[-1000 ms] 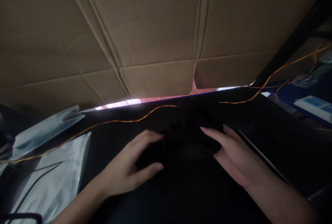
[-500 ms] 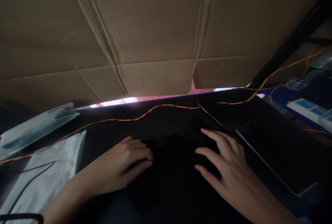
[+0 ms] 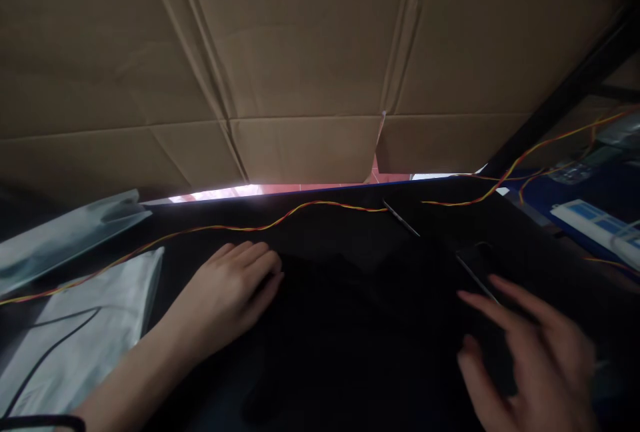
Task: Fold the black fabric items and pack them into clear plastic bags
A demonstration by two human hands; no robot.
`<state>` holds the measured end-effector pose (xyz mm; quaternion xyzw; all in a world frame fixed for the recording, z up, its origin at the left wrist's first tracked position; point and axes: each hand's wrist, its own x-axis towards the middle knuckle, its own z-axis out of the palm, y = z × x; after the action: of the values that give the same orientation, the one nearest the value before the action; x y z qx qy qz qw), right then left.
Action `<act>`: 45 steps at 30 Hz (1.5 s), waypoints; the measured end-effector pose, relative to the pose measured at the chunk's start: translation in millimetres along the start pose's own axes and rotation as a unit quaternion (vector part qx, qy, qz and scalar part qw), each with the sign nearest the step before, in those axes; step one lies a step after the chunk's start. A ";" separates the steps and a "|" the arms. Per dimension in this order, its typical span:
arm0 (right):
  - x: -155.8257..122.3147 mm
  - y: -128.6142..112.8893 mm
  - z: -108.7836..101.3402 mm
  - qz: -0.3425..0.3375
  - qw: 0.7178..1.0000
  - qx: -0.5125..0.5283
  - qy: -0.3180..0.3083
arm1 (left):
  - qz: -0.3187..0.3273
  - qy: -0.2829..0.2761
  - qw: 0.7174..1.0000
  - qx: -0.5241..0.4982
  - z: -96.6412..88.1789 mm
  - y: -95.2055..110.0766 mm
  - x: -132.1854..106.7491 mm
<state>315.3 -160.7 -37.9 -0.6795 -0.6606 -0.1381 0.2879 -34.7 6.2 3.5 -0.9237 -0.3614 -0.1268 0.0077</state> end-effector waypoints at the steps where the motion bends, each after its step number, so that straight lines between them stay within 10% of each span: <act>1: 4.3 -5.1 -2.2 -0.048 0.998 0.013 -0.033 | -0.022 0.024 0.999 0.007 -0.5 -0.1 0.0; 6: 15.1 -27.8 -4.3 -0.154 0.970 0.101 -0.159 | -0.168 0.125 0.976 0.066 -10.9 -4.1 -3.3; 8: 13.4 -30.2 -4.8 -0.131 0.971 0.127 -0.155 | -0.131 0.140 0.980 0.045 -13.7 -4.8 -5.1; 14: 7.4 -12.8 -9.1 -0.051 0.973 0.150 -0.171 | 0.110 -0.118 0.971 -0.174 -5.4 7.9 -2.9; 27: -8.2 21.4 -13.4 -0.043 0.973 0.006 -0.225 | -0.125 -0.221 0.964 -0.074 -13.3 -0.4 -33.8; 35: 62.9 -32.7 -1.3 -0.119 0.956 0.078 -0.256 | -0.017 -0.127 0.989 -0.071 -8.2 8.9 -4.2; 45: 142.9 -14.1 10.7 -0.017 0.921 0.076 -0.382 | -0.032 -0.106 0.992 -0.053 18.2 -1.0 -12.2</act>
<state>312.3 -38.2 37.7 -0.6454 -0.7403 0.1778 0.0624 -39.8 0.8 -17.2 -0.9192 -0.3819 -0.0472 -0.0840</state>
